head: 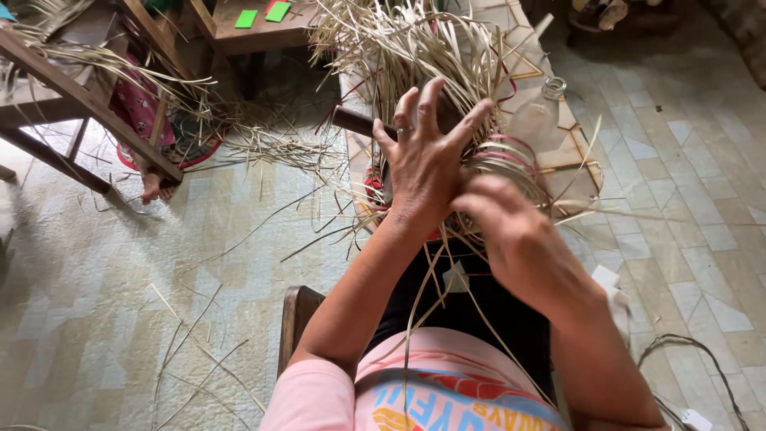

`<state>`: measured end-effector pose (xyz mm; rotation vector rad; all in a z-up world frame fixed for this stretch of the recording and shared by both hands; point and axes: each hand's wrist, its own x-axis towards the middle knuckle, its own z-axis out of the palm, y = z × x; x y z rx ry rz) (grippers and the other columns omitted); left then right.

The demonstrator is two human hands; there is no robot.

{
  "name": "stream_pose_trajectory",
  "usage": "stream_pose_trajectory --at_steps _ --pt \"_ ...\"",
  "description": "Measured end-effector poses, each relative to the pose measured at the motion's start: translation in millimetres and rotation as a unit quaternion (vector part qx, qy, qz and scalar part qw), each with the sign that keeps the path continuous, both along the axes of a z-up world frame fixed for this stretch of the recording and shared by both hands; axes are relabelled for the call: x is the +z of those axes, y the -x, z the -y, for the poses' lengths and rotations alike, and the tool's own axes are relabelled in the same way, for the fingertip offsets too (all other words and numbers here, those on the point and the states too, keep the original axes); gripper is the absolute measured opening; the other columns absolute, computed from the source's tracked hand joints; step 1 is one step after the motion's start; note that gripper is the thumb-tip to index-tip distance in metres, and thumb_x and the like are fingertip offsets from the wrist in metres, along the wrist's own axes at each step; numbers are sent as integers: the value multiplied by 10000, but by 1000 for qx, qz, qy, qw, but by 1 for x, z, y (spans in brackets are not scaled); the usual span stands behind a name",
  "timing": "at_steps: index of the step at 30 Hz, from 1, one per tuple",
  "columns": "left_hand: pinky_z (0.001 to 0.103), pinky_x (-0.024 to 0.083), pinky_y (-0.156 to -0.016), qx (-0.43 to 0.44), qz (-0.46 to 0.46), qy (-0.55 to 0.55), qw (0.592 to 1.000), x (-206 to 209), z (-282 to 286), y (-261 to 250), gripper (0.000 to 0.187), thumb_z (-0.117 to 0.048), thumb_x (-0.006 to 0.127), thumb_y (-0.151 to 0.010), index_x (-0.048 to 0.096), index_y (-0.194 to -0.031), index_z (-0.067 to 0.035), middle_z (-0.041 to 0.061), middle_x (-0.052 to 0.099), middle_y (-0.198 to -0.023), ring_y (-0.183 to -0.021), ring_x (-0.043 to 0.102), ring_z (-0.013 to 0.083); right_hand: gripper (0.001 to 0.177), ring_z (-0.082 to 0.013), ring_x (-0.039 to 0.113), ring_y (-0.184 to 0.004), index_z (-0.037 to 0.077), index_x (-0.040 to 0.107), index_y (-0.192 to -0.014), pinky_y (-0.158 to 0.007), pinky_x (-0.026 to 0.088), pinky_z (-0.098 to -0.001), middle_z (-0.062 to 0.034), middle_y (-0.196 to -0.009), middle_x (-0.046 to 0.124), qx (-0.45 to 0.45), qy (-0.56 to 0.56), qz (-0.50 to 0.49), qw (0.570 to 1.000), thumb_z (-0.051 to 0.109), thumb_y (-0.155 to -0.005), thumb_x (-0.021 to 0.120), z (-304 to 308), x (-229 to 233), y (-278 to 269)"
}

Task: Weaving natural fibers around a wooden form to create a basket

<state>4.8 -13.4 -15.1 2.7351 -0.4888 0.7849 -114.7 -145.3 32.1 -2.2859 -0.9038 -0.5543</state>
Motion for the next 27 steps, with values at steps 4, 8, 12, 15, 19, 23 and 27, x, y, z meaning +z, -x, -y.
stream_pose_trajectory --at_steps 4,8,12,15,19,23,27 --pt "877 36 -1114 -101 -45 77 991 36 3 7 280 -241 757 -900 785 -1118 -414 45 408 -1585 -1510 212 441 599 -523 546 -1259 -168 441 -1417 -1074 453 -550 -372 -1385 521 -246 72 -23 966 -154 -822 375 23 -71 -34" --pt "837 133 -1107 -148 129 119 973 66 13 -21 67 -151 837 -757 784 -756 -191 8 738 -1195 -1327 473 403 298 -403 670 -909 18 622 -1136 -848 518 -517 -200 -1013 699 -298 219 -172 913 -23 -924 416 26 -86 -21" --pt "648 389 -785 -15 255 47 966 68 -14 -132 359 -63 539 -782 472 -473 -233 -128 359 -360 -325 366 133 344 -427 725 -782 170 680 -1149 -692 562 -540 -138 -959 750 -230 271 -242 903 118 -883 469 34 -117 -23" --pt "868 206 -1024 123 -15 42 991 57 -54 -186 396 -641 747 -828 740 -1084 -339 3 803 -916 -916 734 308 240 -388 721 -788 4 741 -924 -763 569 -476 -202 -891 748 -306 294 -351 834 59 -875 512 42 -129 -27" --pt "920 166 -1020 93 34 114 989 46 -70 -131 747 -748 601 -895 680 -1251 -96 274 380 -1501 -1357 486 486 461 -304 693 -856 -47 605 -1367 -852 630 -398 -198 -1108 706 -279 85 -206 934 -128 -920 527 46 -77 -24" --pt "530 388 -1086 -106 340 111 928 67 -38 -20 388 -512 724 -966 554 -1055 -176 47 543 -1208 -1169 538 273 512 -371 565 -1281 -99 481 -1485 -1144 370 -552 -258 -1397 598 -311 61 -104 943 -102 -975 527 46 -48 -31" --pt "536 161 -1129 -251 142 3 957 39 -9 -5 95 -311 811 -844 796 -792 -233 -84 663 -1205 -1286 444 262 375 -448 479 -1448 -37 661 -1387 -1172 95 -758 -236 -1391 649 -334 46 42 941 -59 -1022 580 49 -40 -32"
